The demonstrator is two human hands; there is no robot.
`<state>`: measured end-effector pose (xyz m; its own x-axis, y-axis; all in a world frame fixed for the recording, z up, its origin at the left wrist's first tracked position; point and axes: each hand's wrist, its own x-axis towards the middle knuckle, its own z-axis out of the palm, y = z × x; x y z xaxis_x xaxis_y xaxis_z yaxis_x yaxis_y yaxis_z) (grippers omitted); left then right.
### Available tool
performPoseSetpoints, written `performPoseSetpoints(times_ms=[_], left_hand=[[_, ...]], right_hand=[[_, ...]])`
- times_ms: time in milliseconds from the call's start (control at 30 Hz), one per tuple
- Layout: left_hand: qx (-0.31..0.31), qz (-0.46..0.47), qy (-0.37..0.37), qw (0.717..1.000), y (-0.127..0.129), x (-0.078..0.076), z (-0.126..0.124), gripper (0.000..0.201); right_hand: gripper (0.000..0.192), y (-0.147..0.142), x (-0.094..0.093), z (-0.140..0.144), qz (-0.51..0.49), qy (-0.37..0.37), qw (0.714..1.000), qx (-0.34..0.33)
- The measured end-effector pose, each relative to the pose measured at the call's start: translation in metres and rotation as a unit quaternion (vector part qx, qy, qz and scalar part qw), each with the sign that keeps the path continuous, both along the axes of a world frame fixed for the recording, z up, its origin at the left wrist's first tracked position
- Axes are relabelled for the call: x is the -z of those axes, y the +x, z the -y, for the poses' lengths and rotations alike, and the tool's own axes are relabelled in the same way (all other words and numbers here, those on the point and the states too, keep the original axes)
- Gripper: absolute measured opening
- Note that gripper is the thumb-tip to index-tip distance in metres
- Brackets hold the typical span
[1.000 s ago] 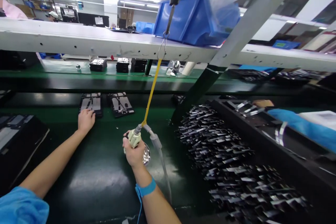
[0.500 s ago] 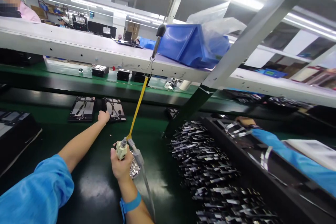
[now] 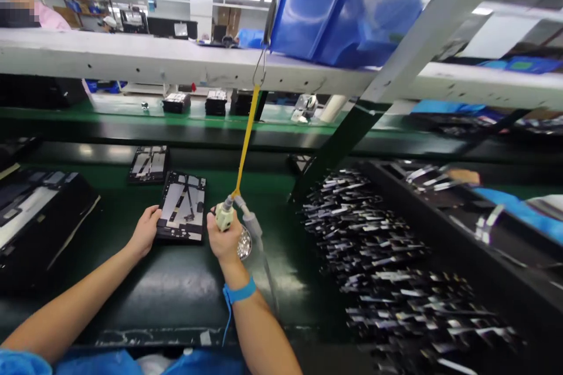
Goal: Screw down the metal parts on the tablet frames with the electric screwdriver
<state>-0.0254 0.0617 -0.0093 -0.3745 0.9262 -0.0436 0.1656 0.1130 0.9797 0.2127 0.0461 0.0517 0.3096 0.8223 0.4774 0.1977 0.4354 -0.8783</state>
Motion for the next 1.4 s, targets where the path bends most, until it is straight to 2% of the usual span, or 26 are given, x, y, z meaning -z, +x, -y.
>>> performPoseSetpoints(times_ms=[133,267,333,367,433,500,567,633,733,867,1000,1133,1300,1400], left_hand=[[0.051,-0.024,-0.013,0.998,-0.013,0.001,0.070,0.053],[0.108,-0.086,-0.010,0.990,-0.033,-0.022,0.103,0.046],[0.143,-0.162,0.029,0.976,-0.037,-0.037,0.108,0.036],[0.172,-0.213,0.055,0.960,-0.034,-0.044,0.107,0.030],[0.251,-0.322,0.101,0.907,-0.021,-0.053,0.103,0.023],[0.317,-0.393,0.115,0.855,-0.001,-0.056,0.097,0.019],[0.343,-0.422,0.110,0.832,0.020,-0.054,0.092,0.014],[0.341,-0.424,0.103,0.833,0.034,-0.049,0.087,0.010],[0.336,-0.407,0.088,0.845,0.042,-0.045,0.084,0.007],[0.342,-0.360,0.056,0.866,0.034,-0.053,0.086,0.006],[0.359,-0.310,0.048,0.879,0.014,-0.061,0.099,0.016],[0.399,-0.312,0.141,0.850,-0.007,-0.054,0.114,0.021],[0.384,-0.363,0.242,0.814,-0.021,-0.040,0.123,0.024],[0.396,-0.368,0.284,0.792,-0.023,-0.035,0.126,0.026]], right_hand=[[0.025,-0.004,0.001,-0.004,-0.002,-0.004,1.000,0.020],[0.023,-0.006,0.002,-0.006,-0.006,-0.001,1.000,0.017],[0.022,-0.007,0.002,-0.006,-0.006,0.000,1.000,0.016],[0.022,-0.008,0.002,-0.006,-0.006,0.000,1.000,0.016],[0.022,-0.009,0.002,-0.005,-0.001,-0.003,1.000,0.013],[0.023,-0.011,0.002,-0.003,0.005,-0.006,1.000,0.007],[0.023,-0.012,0.002,-0.002,0.006,-0.005,1.000,0.000],[0.024,-0.012,0.002,-0.001,0.002,-0.003,1.000,-0.002],[0.024,-0.012,0.003,-0.002,0.004,-0.010,1.000,0.000],[0.025,-0.011,0.003,-0.001,0.005,-0.006,1.000,-0.002],[0.024,-0.013,0.003,-0.001,-0.005,-0.004,1.000,-0.004],[0.024,-0.013,0.005,-0.001,-0.008,0.004,1.000,-0.009],[0.024,-0.013,0.006,-0.001,-0.002,0.004,1.000,-0.014],[0.023,-0.013,0.005,0.000,-0.002,0.004,1.000,-0.010]])
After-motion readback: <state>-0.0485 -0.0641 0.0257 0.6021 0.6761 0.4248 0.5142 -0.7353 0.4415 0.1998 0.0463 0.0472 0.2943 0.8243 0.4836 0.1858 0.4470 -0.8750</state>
